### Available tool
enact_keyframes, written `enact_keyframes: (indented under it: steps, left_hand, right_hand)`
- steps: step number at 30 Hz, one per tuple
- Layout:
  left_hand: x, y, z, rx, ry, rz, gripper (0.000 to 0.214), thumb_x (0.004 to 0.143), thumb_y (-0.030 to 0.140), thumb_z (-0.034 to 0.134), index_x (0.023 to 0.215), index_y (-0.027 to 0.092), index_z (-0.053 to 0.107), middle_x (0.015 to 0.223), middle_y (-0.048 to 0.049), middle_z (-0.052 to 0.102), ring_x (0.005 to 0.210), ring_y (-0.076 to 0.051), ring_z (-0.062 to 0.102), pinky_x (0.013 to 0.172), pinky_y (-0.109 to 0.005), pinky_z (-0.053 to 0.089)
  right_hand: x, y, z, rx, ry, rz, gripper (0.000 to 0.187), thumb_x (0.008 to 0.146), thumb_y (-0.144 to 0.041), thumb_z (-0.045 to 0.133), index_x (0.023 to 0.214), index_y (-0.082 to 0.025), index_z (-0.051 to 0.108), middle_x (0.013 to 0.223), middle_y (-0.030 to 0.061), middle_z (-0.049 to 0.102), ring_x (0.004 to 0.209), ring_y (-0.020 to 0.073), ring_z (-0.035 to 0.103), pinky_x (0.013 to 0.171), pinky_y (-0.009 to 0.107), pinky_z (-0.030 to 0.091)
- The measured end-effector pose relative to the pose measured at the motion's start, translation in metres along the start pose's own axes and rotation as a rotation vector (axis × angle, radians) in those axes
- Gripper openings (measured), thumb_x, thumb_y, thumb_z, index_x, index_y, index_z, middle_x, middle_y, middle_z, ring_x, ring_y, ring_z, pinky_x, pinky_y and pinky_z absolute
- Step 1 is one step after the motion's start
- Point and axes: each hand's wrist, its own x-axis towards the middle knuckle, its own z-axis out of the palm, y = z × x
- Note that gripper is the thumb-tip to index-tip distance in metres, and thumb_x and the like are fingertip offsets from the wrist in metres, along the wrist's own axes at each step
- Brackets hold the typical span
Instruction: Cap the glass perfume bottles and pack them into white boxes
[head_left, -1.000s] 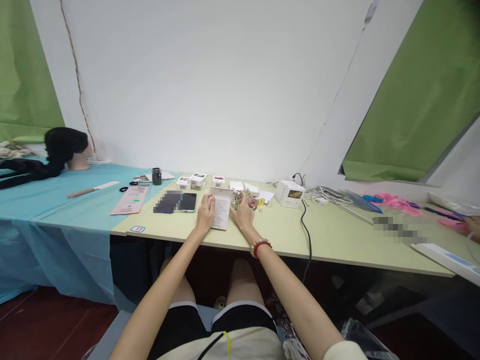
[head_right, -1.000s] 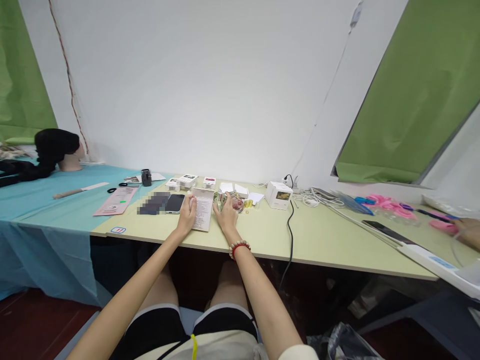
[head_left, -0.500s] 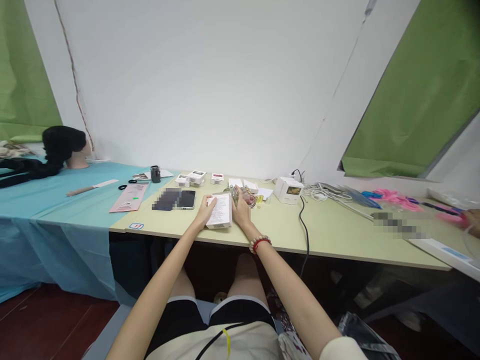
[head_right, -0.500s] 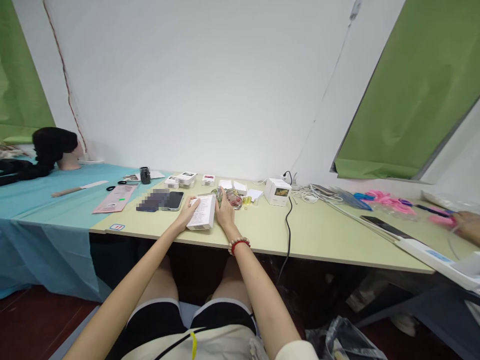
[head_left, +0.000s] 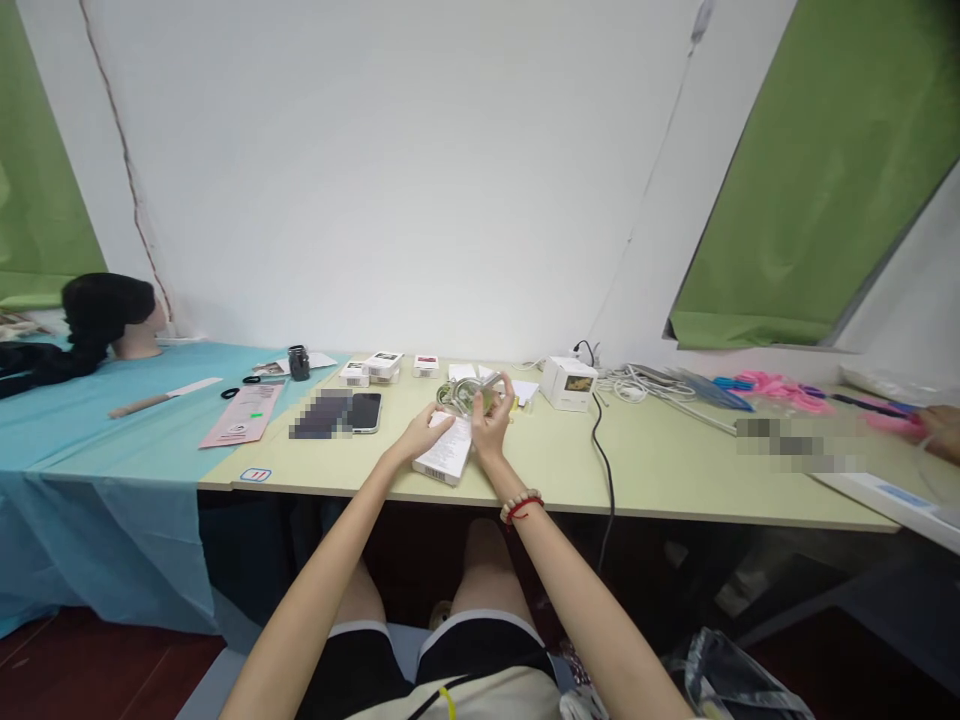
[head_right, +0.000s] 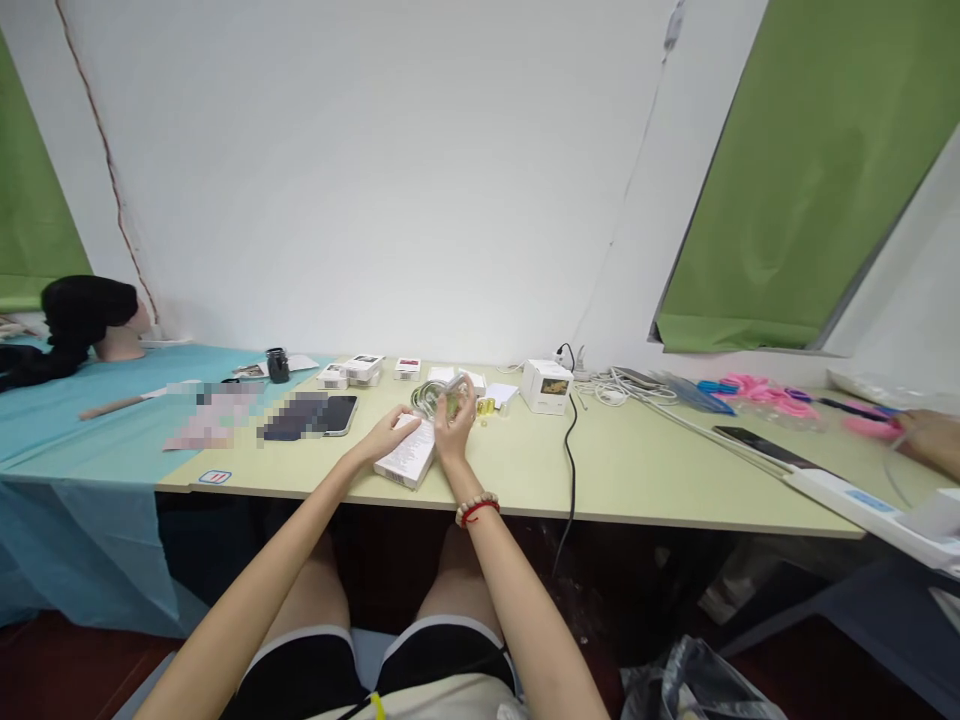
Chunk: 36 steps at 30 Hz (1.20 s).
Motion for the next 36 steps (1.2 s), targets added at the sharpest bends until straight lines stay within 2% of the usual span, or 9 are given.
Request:
enact_keyframes:
  steps: [6,9,15,19,25,27,31,33,36]
  left_hand:
    - [-0.004,0.011,-0.006,0.283,0.124,0.218,0.035,0.082,0.049,0.045,0.099,0.019,0.047,0.08,-0.0002,0.057,0.071,-0.013,0.055,0.062,-0.024,0.042]
    - [-0.009,0.012,-0.011,0.453,0.256,0.328,0.033,0.083,0.045,0.045,0.105,0.019,0.046,0.094,-0.0042,0.057,0.082,-0.016,0.056,0.072,-0.027,0.043]
    - [-0.015,-0.005,-0.008,0.636,0.54,0.431,0.03,0.084,0.042,0.045,0.105,0.021,0.044,0.102,-0.0067,0.05,0.082,-0.015,0.057,0.065,-0.026,0.044]
    - [-0.016,-0.01,-0.005,0.634,0.547,0.426,0.03,0.084,0.043,0.045,0.104,0.02,0.043,0.1,-0.0066,0.05,0.077,-0.015,0.057,0.06,-0.025,0.043]
    - [-0.017,-0.009,-0.007,0.541,0.538,0.384,0.03,0.084,0.044,0.046,0.105,0.023,0.041,0.102,-0.0049,0.05,0.084,-0.015,0.056,0.066,-0.025,0.043]
    - [-0.017,-0.009,-0.006,0.501,0.531,0.35,0.034,0.083,0.045,0.047,0.107,0.023,0.038,0.103,-0.005,0.05,0.081,-0.014,0.056,0.065,-0.025,0.042]
    - [-0.018,-0.009,-0.006,0.436,0.518,0.309,0.047,0.08,0.044,0.052,0.117,0.024,0.031,0.11,-0.0061,0.05,0.073,-0.012,0.055,0.062,-0.024,0.041]
    - [-0.018,-0.008,-0.007,0.449,0.492,0.327,0.048,0.081,0.042,0.052,0.121,0.025,0.031,0.113,-0.007,0.048,0.078,-0.013,0.055,0.065,-0.025,0.042]
    - [-0.019,-0.006,-0.008,0.47,0.476,0.348,0.047,0.082,0.041,0.05,0.123,0.025,0.033,0.114,-0.0077,0.047,0.082,-0.015,0.055,0.069,-0.027,0.043]
  right_hand:
    - [0.003,-0.007,0.0,0.084,0.061,0.045,0.052,0.089,-0.035,0.042,0.135,-0.022,0.024,0.115,0.0133,0.05,0.097,0.0201,0.056,0.07,0.032,0.051]
    - [0.012,-0.012,0.0,0.113,0.05,0.027,0.05,0.088,-0.034,0.045,0.133,-0.023,0.027,0.11,0.0121,0.052,0.097,0.0204,0.056,0.066,0.031,0.052]
    - [0.041,-0.047,-0.001,0.239,-0.136,-0.16,0.047,0.087,-0.029,0.048,0.13,-0.026,0.029,0.111,0.0088,0.052,0.102,0.0189,0.054,0.088,0.038,0.047]
    - [0.047,-0.063,-0.001,0.243,-0.399,-0.218,0.044,0.086,-0.027,0.048,0.127,-0.026,0.033,0.107,0.0071,0.054,0.101,0.0183,0.054,0.088,0.037,0.047]
    - [0.055,-0.052,-0.003,0.289,-0.532,-0.081,0.046,0.082,-0.029,0.052,0.123,-0.023,0.03,0.099,0.0047,0.054,0.083,0.0148,0.057,0.077,0.033,0.048]
    - [0.061,-0.052,-0.008,0.268,-0.653,-0.046,0.051,0.081,-0.029,0.053,0.125,-0.023,0.029,0.097,0.0042,0.055,0.08,0.0146,0.057,0.073,0.032,0.048]
    - [0.066,-0.061,-0.019,0.1,-0.914,-0.123,0.047,0.082,-0.023,0.049,0.127,-0.022,0.036,0.088,0.0027,0.057,0.081,0.0169,0.055,0.076,0.036,0.046]
    - [0.063,-0.063,-0.02,0.063,-0.933,-0.137,0.043,0.083,-0.022,0.047,0.125,-0.022,0.039,0.086,0.0024,0.057,0.079,0.0167,0.055,0.075,0.035,0.045]
    - [0.053,-0.057,-0.016,0.045,-0.832,-0.138,0.036,0.084,-0.026,0.047,0.119,-0.02,0.043,0.088,0.0035,0.058,0.076,0.0167,0.054,0.073,0.034,0.045]
